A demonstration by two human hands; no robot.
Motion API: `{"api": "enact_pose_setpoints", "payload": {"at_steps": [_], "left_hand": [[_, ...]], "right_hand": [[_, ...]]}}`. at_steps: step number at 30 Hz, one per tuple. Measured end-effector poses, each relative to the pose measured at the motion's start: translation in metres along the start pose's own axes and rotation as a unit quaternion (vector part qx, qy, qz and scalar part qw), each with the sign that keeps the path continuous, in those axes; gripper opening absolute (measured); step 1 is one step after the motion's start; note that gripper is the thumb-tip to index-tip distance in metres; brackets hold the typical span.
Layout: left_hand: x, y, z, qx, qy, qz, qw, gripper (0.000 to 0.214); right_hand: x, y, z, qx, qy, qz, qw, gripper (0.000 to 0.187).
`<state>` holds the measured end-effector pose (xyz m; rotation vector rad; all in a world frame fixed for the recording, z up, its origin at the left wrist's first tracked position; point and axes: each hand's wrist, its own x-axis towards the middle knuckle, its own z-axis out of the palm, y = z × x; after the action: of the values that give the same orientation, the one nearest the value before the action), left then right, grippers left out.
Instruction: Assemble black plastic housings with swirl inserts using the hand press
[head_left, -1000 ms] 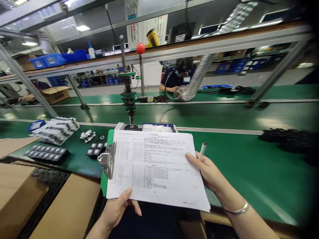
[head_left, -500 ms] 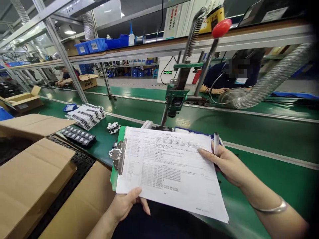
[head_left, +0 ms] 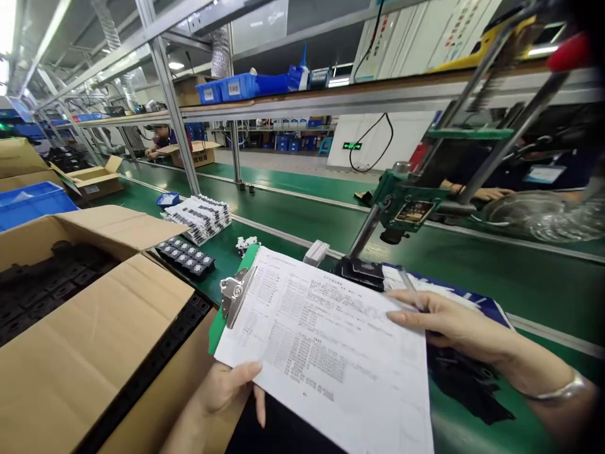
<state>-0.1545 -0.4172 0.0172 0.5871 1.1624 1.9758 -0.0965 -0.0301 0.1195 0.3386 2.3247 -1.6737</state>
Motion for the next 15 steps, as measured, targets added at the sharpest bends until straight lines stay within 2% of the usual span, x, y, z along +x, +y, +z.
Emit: {"api": "enact_pose_setpoints", "payload": {"at_steps": [2, 3, 4, 6, 9, 11, 12, 13, 15], "left_hand": [[0.000, 0.010, -0.011, -0.010, 0.023, 0.002, 1.000, 0.048], [0.002, 0.015, -0.016, -0.025, 0.056, 0.008, 0.998, 0.049], [0.005, 0.022, -0.019, -0.044, 0.100, 0.020, 0.994, 0.050], [0.012, 0.036, -0.024, -0.080, 0.198, 0.067, 0.975, 0.049], [0.017, 0.051, -0.035, -0.036, 0.271, 0.161, 0.948, 0.047], [0.009, 0.047, -0.052, 0.113, 0.309, 0.175, 0.928, 0.046], [0.002, 0.040, -0.064, 0.220, 0.327, 0.163, 0.904, 0.046], [-0.008, 0.031, -0.079, 0.335, 0.337, 0.139, 0.869, 0.044], [-0.033, 0.008, -0.109, 0.541, 0.309, 0.111, 0.775, 0.042]], "right_hand": [[0.006, -0.009, 0.004, -0.010, -0.105, 0.019, 0.994, 0.057], [0.009, -0.014, 0.008, -0.007, -0.147, 0.029, 0.989, 0.057], [0.012, -0.019, 0.013, -0.004, -0.164, 0.028, 0.986, 0.058], [0.020, -0.029, 0.025, 0.015, -0.155, 0.012, 0.988, 0.058], [0.033, -0.044, 0.041, 0.060, -0.083, -0.044, 0.994, 0.055], [0.045, -0.056, 0.047, 0.070, -0.043, -0.081, 0.993, 0.053], [0.052, -0.063, 0.048, 0.071, -0.028, -0.097, 0.992, 0.053], [0.059, -0.070, 0.050, 0.071, -0.014, -0.112, 0.991, 0.053], [0.075, -0.085, 0.052, 0.075, 0.011, -0.140, 0.987, 0.053]]}}
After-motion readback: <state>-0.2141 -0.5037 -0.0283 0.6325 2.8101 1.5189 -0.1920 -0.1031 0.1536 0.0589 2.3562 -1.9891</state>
